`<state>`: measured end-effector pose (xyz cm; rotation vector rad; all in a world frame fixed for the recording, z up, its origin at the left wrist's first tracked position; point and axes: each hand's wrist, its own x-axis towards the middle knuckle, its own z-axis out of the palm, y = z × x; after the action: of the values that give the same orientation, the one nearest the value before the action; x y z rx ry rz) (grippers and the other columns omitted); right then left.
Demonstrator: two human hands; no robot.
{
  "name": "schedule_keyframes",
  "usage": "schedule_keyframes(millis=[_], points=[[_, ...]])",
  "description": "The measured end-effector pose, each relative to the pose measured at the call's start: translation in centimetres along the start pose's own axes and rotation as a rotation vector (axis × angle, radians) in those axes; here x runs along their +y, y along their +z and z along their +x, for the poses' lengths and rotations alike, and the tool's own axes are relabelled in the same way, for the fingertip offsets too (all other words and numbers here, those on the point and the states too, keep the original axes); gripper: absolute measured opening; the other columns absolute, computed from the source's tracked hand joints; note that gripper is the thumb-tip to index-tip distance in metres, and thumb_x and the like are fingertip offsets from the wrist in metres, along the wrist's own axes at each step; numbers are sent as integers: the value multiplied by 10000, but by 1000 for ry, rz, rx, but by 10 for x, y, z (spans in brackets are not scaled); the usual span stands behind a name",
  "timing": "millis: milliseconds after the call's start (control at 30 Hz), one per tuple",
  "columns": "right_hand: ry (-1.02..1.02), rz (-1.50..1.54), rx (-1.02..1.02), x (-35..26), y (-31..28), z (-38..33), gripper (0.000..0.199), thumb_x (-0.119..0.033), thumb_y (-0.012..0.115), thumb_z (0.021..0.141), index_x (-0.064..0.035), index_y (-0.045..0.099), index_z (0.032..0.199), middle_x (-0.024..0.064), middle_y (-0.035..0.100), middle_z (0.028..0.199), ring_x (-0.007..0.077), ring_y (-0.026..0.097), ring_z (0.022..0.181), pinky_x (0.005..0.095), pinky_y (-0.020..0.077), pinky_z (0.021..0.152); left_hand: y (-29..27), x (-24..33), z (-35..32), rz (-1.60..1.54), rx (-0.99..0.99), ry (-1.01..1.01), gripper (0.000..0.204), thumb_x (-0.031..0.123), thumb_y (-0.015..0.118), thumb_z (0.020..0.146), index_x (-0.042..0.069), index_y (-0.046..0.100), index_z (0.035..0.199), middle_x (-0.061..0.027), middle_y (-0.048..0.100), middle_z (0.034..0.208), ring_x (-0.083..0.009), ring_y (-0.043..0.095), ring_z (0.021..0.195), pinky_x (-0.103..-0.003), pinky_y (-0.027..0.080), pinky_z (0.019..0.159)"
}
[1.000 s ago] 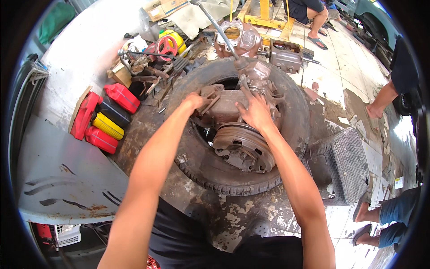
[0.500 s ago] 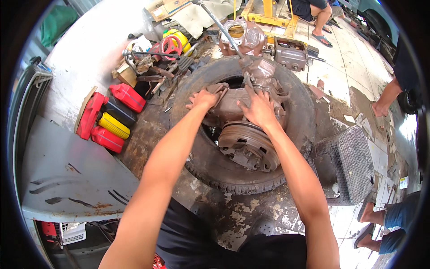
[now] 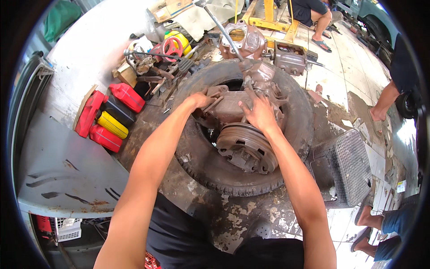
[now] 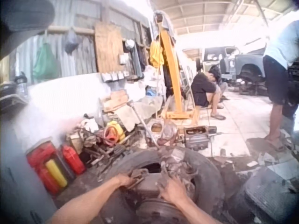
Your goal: The person sits on the floor and aligns two metal engine components, likely a cylinder head and a crankcase, resting on a tire. They use both hands to press the parts together and adjust their alignment throughout the video.
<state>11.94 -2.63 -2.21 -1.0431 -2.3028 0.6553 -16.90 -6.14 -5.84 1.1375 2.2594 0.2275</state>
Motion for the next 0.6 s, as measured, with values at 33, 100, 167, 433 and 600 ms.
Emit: schedule_keyframes(millis=[33, 100, 167, 433, 600], points=[[13, -25, 8, -1, -3, -1, 655, -440, 686, 897, -122, 515, 1443, 196, 567, 1346, 384, 493, 1297, 605, 371, 1067, 6, 11, -8, 64, 66, -34, 955, 748, 564, 812, 247, 312, 1585, -212, 319, 1605, -426, 208, 1511, -584, 202, 1195], [53, -88, 0, -4, -10, -2, 646, -439, 681, 901, -121, 520, 1440, 196, 571, 1341, 384, 496, 1292, 593, 371, 1070, 18, 53, -33, 65, 198, -192, 968, 794, 535, 806, 282, 291, 1590, -207, 259, 1630, -431, 188, 1515, -632, 171, 1185], [39, -89, 5, -8, -14, 0, 645, -443, 680, 901, -119, 524, 1436, 200, 571, 1337, 384, 499, 1286, 590, 374, 1069, 16, 73, -50, 30, 237, -232, 962, 801, 524, 810, 295, 282, 1591, -208, 226, 1640, -435, 168, 1519, -650, 153, 1181], [29, -102, 0, 3, -3, 1, 674, -465, 680, 895, -126, 509, 1452, 217, 553, 1354, 402, 480, 1297, 625, 381, 1050, 17, 60, -36, 102, 222, -74, 895, 746, 512, 845, 244, 345, 1567, -186, 394, 1570, -483, 260, 1470, -626, 204, 1175], [-11, -54, -15, 6, 0, 4, 658, -447, 670, 906, -148, 497, 1466, 191, 546, 1387, 407, 464, 1311, 628, 366, 1066, -7, 20, -15, 278, 86, 111, 929, 688, 574, 879, 127, 322, 1576, -154, 445, 1546, -349, 480, 1376, -388, 360, 1155]])
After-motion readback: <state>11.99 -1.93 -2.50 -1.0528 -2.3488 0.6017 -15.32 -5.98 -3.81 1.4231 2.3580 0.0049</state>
